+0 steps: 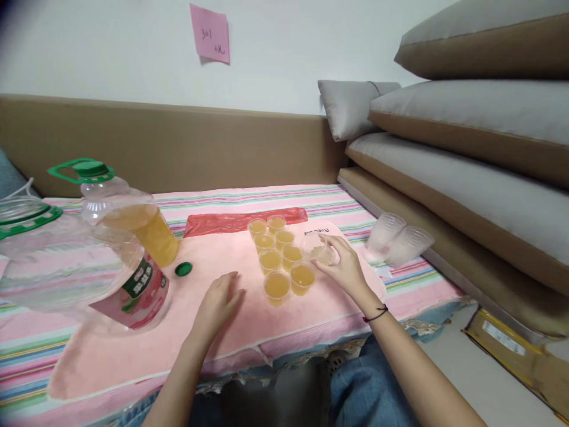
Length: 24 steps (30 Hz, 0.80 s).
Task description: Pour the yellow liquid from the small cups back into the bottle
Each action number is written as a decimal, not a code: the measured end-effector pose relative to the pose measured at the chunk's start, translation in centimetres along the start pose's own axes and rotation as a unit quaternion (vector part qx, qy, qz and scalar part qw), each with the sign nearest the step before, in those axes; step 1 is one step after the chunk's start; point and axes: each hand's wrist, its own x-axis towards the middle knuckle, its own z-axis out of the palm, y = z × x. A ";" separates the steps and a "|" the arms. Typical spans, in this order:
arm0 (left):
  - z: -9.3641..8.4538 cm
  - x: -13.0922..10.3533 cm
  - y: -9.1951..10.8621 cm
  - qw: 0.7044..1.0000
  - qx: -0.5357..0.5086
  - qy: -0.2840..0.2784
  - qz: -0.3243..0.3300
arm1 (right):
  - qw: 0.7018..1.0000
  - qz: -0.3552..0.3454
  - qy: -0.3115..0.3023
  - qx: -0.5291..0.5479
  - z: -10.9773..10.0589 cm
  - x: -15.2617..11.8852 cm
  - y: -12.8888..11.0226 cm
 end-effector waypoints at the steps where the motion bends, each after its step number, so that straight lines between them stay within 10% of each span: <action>1: 0.1 0.0 0.0 1.000 0.000 0.003 0.000 | 1.000 0.005 0.002 0.000 0.1 0.2 0.2; 24: -0.2 0.1 0.0 1.000 0.007 -0.011 -0.022 | 0.997 -0.048 -0.031 -0.056 2.3 3.7 2.0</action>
